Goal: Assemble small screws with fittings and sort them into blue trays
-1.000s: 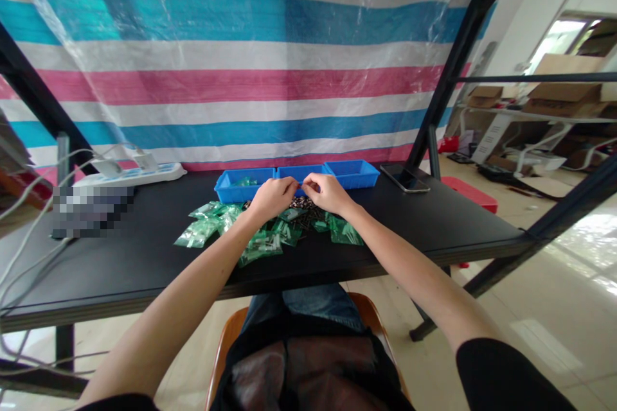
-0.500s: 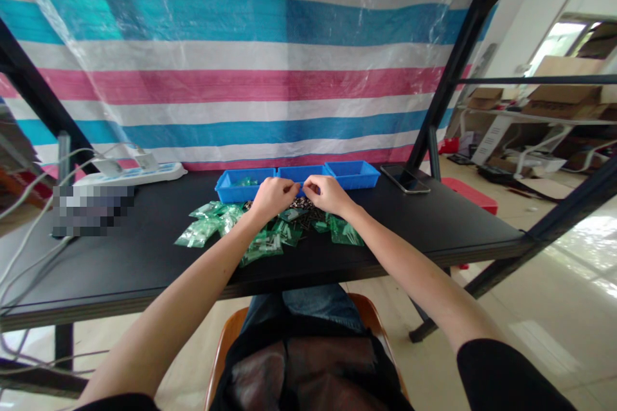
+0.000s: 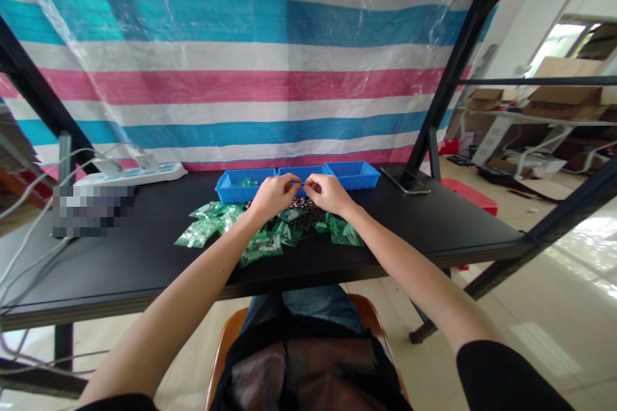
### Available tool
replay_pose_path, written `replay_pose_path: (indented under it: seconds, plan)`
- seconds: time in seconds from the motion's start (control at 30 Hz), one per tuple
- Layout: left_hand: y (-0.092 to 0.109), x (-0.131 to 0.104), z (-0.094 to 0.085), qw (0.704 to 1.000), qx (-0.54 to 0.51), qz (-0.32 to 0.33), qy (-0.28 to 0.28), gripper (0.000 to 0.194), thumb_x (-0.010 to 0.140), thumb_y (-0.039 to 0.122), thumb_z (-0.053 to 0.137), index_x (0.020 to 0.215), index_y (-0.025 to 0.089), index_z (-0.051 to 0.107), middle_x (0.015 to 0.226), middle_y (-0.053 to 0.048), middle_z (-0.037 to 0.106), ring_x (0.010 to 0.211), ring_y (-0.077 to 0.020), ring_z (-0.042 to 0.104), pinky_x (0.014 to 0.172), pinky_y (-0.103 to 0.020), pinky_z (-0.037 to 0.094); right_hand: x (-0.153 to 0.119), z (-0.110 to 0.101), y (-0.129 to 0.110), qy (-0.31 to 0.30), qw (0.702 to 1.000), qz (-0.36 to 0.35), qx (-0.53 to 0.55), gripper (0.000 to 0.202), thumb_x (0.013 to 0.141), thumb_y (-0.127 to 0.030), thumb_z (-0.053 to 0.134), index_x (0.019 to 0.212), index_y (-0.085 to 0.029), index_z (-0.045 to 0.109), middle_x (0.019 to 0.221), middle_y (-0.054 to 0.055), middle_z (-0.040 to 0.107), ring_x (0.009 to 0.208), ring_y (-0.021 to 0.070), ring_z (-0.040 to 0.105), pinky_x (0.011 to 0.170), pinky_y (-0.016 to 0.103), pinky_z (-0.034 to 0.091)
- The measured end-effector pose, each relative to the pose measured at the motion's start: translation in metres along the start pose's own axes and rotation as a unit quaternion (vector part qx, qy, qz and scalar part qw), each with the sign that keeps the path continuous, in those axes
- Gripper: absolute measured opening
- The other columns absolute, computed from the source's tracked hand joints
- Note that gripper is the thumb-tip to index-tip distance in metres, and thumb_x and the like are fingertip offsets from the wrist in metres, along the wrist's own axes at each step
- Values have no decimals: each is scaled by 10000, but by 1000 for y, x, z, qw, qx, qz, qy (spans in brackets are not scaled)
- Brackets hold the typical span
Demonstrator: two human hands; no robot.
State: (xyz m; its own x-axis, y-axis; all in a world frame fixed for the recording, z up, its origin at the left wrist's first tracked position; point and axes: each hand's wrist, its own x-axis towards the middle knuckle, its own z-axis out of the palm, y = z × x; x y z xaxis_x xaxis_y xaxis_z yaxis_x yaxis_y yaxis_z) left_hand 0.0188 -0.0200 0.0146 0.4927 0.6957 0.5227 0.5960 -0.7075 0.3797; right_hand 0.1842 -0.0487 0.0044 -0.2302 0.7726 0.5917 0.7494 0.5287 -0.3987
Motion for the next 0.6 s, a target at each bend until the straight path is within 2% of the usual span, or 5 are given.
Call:
replay_pose_path:
  seconds: [0.27,0.43,0.6]
  plan:
    - [-1,0,0,1000,12,10,-9,271,835,284,442,980,185,649,726,-25,665,672,-172,604,633,-247,408,0,-2,-1,-2,1000,-4,9,159,805,-211,467,692,-165,569,623,-4,546,586,116,459,583,245,337]
    - [-2,0,-1,1000,-4,24,-15,322,888,273,335,948,189,640,747,-19,673,709,-169,621,656,-244,407,1,-3,-1,-1,1000,-6,5,167,802,-192,467,668,-161,561,611,-11,526,585,111,454,569,232,321]
    - [-4,1,1,999,10,26,-18,311,896,278,328,889,182,624,737,-19,669,687,-170,616,633,-245,397,1,-2,-1,-3,1000,-4,2,179,809,-191,462,669,-157,568,609,-9,528,584,109,451,568,228,314]
